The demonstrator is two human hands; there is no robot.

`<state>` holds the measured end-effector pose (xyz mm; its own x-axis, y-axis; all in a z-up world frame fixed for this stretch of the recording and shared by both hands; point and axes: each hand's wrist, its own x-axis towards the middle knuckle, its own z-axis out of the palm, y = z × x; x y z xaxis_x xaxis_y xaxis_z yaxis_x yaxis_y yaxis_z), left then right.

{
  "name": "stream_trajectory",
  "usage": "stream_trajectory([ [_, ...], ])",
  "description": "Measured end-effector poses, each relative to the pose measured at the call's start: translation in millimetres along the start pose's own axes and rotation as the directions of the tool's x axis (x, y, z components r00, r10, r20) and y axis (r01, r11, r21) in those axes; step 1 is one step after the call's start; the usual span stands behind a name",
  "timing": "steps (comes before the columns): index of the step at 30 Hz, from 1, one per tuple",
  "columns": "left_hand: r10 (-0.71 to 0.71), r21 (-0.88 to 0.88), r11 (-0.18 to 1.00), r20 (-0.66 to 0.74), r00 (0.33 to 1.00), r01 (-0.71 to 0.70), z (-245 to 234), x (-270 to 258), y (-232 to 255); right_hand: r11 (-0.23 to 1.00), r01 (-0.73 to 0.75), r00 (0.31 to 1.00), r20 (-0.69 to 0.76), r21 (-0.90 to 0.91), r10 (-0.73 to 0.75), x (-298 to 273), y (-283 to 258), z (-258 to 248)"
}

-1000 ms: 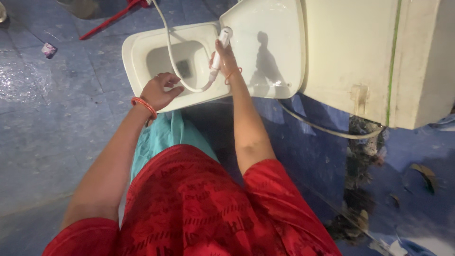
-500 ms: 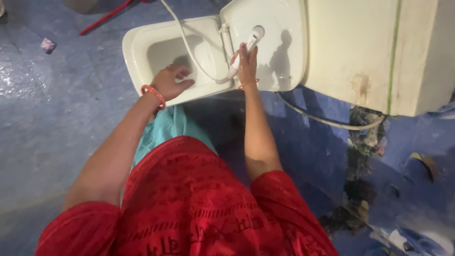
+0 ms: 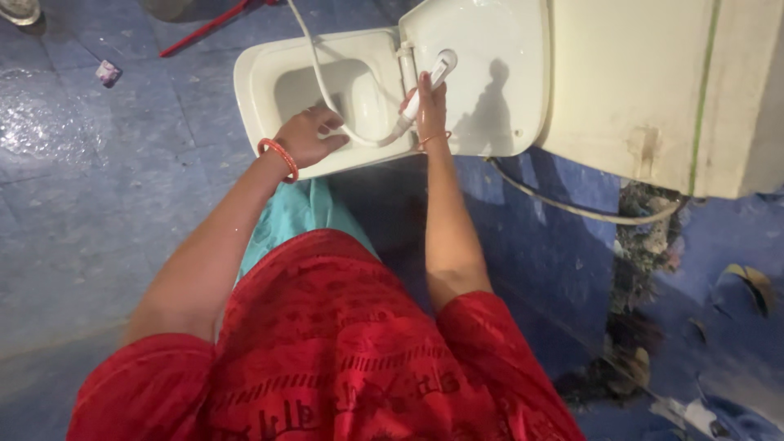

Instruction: The person cleans a toilet by first rinsing the tank and bowl with a handheld bidet sprayer, then scrubbing the seat and rim with a red toilet brush, and finally pouring water from a plastic bottle into the bowl to rinse.

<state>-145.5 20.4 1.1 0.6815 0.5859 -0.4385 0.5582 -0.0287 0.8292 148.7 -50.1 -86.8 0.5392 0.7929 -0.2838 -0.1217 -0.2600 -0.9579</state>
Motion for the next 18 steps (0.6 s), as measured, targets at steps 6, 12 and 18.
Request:
stream_trajectory([
  [6,0.027,0.002,1.0,0.0,1.0,-0.027,-1.6,-5.4,1.5,0.976,0.211,0.978,0.003,-0.059,-0.211,-5.7,-28.1,-12.7],
  [12,0.032,0.012,0.999,0.016,0.999,-0.032,-2.1,-4.4,4.0,0.986,-0.064,0.99,-0.118,0.155,0.083,-14.1,18.1,-13.7],
  [18,0.028,-0.006,1.0,0.028,0.999,-0.028,-1.6,-3.5,6.2,0.956,-0.142,0.965,-0.178,0.255,0.191,-22.1,36.4,-23.6],
])
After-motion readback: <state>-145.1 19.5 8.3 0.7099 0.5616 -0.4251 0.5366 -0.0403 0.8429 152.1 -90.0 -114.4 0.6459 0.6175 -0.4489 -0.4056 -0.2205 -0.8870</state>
